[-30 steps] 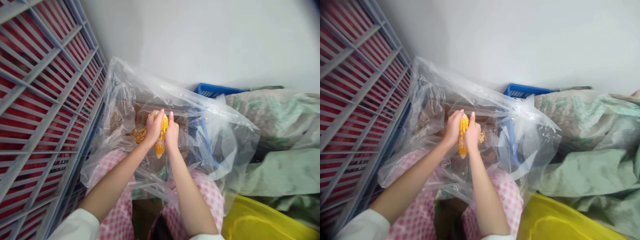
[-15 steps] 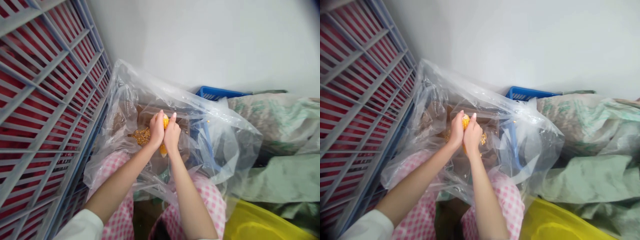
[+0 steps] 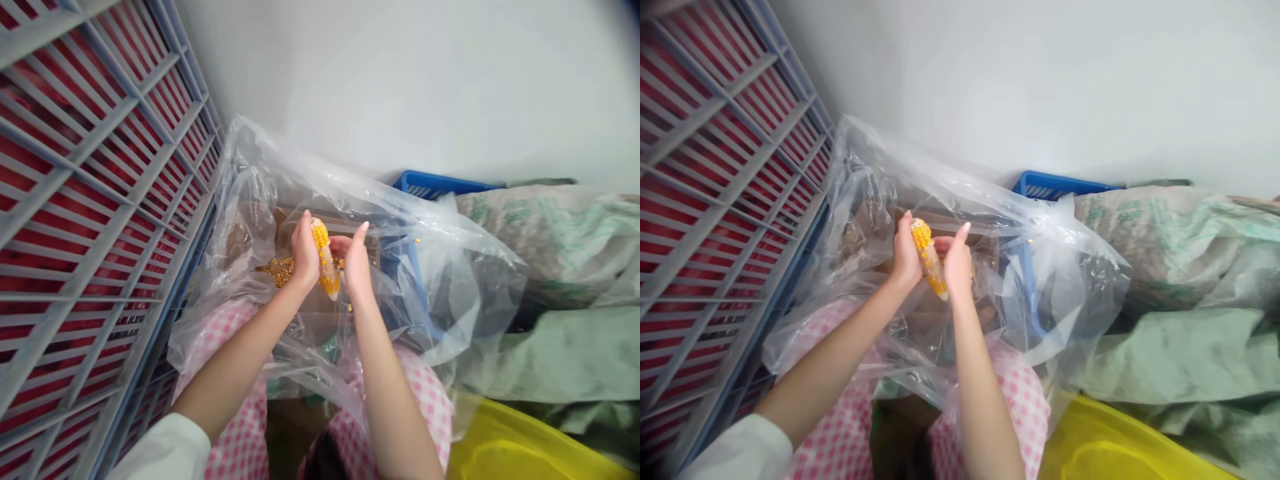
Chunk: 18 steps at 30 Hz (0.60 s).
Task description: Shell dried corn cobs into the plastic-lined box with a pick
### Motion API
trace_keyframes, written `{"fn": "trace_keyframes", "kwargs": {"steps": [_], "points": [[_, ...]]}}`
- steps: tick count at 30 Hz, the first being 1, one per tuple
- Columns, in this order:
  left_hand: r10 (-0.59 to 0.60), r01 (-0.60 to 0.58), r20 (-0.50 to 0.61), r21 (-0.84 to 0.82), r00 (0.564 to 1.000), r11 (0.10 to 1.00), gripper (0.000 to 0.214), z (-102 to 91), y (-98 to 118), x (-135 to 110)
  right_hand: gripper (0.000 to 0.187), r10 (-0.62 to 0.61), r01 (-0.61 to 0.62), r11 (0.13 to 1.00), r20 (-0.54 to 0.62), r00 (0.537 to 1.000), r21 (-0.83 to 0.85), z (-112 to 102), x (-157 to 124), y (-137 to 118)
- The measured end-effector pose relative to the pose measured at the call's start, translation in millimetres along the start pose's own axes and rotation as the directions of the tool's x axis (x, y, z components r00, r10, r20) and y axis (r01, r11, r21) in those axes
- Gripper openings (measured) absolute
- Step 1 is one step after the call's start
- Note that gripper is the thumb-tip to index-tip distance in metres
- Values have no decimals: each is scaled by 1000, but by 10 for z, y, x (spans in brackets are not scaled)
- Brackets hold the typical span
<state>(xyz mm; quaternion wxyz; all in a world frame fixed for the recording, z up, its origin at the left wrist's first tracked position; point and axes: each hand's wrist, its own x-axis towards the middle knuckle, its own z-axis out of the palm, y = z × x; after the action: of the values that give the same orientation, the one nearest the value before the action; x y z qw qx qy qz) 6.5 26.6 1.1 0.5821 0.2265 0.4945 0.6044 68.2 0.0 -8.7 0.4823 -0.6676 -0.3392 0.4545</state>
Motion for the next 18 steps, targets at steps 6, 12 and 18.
{"fn": "trace_keyframes", "kwargs": {"steps": [6, 12, 18], "points": [[-22, 16, 84, 76, 996, 997, 29, 6, -31, -82, 66, -255, 161, 915, -223, 941, -370, 139, -81, 42], [-212, 213, 45, -20, 976, 977, 30, -5, -75, 11, 65, -205, 132, 952, -258, 944, -275, 108, 51, 82], [-309, 303, -6, -168, 951, 938, 28, -27, 135, 114, 71, 8, 6, 997, -186, 982, 76, -58, 176, 35]]}}
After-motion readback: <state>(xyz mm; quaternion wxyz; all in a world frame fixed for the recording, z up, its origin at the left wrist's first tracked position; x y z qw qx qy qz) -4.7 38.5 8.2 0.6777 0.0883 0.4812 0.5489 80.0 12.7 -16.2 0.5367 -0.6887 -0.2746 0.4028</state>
